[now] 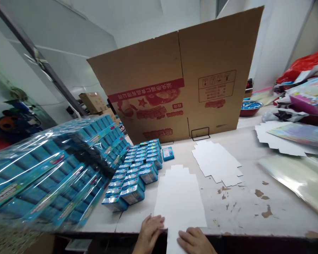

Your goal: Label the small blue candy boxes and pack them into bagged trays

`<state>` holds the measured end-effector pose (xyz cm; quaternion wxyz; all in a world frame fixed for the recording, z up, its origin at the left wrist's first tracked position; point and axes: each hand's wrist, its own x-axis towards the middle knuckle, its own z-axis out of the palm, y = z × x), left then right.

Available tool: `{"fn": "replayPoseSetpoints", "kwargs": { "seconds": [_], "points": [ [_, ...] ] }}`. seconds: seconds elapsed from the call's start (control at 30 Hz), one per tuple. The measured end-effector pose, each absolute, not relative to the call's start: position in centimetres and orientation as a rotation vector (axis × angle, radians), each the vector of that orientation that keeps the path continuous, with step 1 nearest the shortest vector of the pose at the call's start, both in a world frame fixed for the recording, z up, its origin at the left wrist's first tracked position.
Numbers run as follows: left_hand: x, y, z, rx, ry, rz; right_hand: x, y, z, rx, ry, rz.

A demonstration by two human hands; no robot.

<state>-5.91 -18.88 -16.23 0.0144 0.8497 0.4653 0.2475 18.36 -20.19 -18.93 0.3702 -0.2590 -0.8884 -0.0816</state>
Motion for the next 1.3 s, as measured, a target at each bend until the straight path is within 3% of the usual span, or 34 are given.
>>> {"fn": "replayPoseSetpoints", "kwargs": {
  "seconds": [0.07, 0.2, 0.33, 0.53, 0.7, 0.93, 1.03, 1.3],
  "points": [
    [-4.6, -18.0, -14.4, 2.426, 1.683, 0.795, 18.4, -20.0, -18.8, -0.651, -2.26, -0.149],
    [-3.4, -17.7, -12.4, 2.408, 1.584, 0.624, 18.2, -19.9, -19.3, -0.693, -2.221, -0.068],
    [-6.4, -19.7, -14.3, 2.382, 1.719, 0.757, 18.1, -19.7, -20.1, -0.664, -2.177, -0.039],
    [-8.6, -21.9, -18.4, 2.776, 1.55, 0.673, 18.6, -19.1, -19.7, -0.597, -2.179, 0.027],
    [-5.1, -20.2, -16.9, 2.643, 1.75, 0.847, 18.7, -19.2, -19.0, -0.574, -2.188, 0.033],
    [-0.7, -17.1, -14.9, 2.92, 1.418, 0.211, 19.1, -20.1, -19.3, -0.659, -2.323, -0.26],
    [-0.8, -16.8, -15.8, 2.947, 1.349, 0.182, 21.6, -19.4, -18.1, -0.65, -2.455, -0.32],
    [-1.7, -16.5, -16.0, 2.872, 1.318, 0.269, 26.1, -17.7, -14.2, -0.917, -2.648, 0.302]
  ]
}}
